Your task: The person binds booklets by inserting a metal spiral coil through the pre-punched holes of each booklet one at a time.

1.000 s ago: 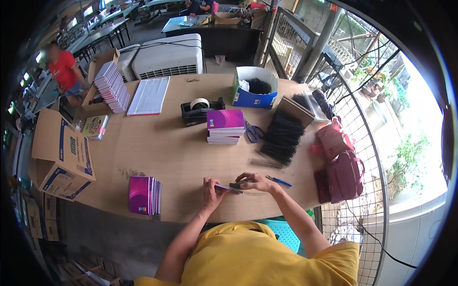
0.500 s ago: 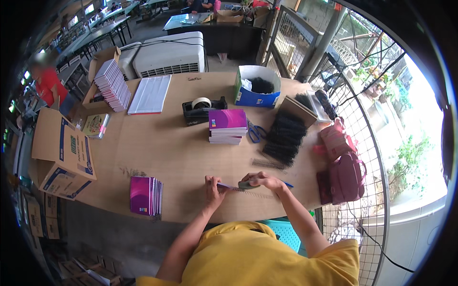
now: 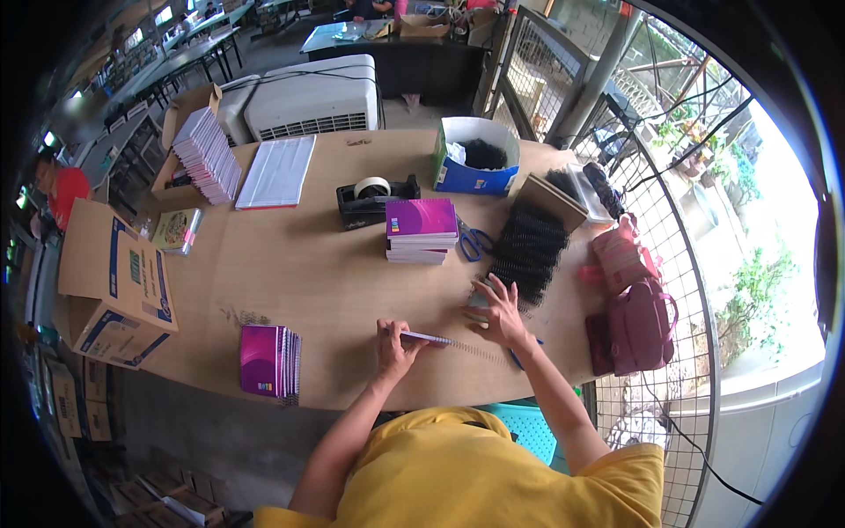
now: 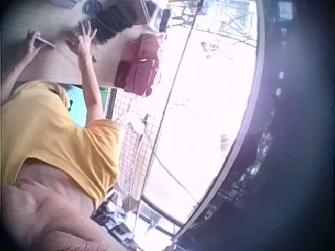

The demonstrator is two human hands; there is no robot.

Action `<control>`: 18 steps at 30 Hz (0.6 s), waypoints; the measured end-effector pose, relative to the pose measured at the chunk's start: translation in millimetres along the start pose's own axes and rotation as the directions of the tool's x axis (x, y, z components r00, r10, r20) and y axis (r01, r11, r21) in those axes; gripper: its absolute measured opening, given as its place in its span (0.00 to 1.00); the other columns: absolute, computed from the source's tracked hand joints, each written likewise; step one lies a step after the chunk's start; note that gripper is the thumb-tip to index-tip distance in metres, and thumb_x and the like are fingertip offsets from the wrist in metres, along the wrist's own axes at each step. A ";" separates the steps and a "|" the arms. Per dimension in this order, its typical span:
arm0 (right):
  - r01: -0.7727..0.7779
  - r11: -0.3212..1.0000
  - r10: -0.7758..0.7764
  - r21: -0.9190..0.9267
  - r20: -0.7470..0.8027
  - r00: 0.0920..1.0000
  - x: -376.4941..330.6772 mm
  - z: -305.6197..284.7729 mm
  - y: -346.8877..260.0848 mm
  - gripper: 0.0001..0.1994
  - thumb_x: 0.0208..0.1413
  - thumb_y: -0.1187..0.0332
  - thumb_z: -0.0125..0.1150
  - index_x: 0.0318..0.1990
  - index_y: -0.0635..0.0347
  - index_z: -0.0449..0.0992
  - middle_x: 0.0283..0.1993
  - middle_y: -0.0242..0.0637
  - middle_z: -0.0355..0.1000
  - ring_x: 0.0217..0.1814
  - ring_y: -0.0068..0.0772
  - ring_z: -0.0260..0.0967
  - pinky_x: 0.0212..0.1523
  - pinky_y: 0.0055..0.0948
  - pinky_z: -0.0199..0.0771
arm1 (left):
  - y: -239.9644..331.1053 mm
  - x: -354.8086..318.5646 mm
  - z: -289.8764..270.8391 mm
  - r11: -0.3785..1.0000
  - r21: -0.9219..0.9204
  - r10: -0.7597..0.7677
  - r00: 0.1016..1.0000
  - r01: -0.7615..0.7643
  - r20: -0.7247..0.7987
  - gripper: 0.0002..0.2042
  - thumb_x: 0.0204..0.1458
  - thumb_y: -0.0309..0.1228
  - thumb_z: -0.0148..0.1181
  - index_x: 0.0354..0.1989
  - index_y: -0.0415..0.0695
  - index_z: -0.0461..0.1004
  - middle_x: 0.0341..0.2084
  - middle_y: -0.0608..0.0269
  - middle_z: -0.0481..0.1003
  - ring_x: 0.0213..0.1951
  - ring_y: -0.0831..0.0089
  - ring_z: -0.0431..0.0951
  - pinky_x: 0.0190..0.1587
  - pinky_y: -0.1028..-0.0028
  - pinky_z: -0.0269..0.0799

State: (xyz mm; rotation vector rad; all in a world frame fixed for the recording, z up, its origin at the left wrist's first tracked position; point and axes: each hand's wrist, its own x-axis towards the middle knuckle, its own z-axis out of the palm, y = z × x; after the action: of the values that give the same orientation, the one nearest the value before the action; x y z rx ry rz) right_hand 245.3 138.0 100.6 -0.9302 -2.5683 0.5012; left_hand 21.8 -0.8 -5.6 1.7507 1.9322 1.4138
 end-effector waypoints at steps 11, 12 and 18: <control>-0.031 0.999 0.032 0.012 -0.071 0.997 -21.2 35.8 -60.2 0.12 0.46 0.70 0.71 0.40 0.50 0.82 0.53 0.32 0.73 0.57 0.45 0.68 0.60 0.48 0.65 | 3.1 3.3 4.7 0.995 -0.069 -0.071 0.996 0.068 -0.044 0.26 0.45 0.44 0.76 0.41 0.41 0.68 0.35 0.54 0.66 0.43 0.55 0.65 0.45 0.56 0.66; -0.004 1.000 0.004 0.000 -0.102 0.995 -21.4 38.2 -58.5 0.11 0.46 0.70 0.72 0.40 0.50 0.82 0.52 0.32 0.73 0.57 0.45 0.68 0.60 0.48 0.65 | 4.1 2.4 4.8 0.994 -0.078 -0.086 0.995 0.082 -0.047 0.26 0.45 0.44 0.76 0.41 0.40 0.68 0.36 0.54 0.66 0.43 0.54 0.65 0.45 0.56 0.66; -0.015 0.999 0.005 -0.048 -0.203 0.979 -26.6 49.6 -61.1 0.11 0.44 0.70 0.72 0.37 0.52 0.80 0.50 0.35 0.73 0.58 0.45 0.67 0.60 0.48 0.64 | 5.2 -0.9 8.8 0.995 -0.074 -0.072 0.996 0.068 -0.057 0.25 0.44 0.40 0.77 0.41 0.40 0.68 0.37 0.52 0.67 0.44 0.54 0.65 0.46 0.56 0.66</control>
State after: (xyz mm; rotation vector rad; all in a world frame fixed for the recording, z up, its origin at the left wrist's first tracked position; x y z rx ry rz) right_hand 209.5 66.3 78.7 -0.9584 -2.4026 0.3290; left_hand 31.5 2.2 -6.9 1.6107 1.9265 1.5084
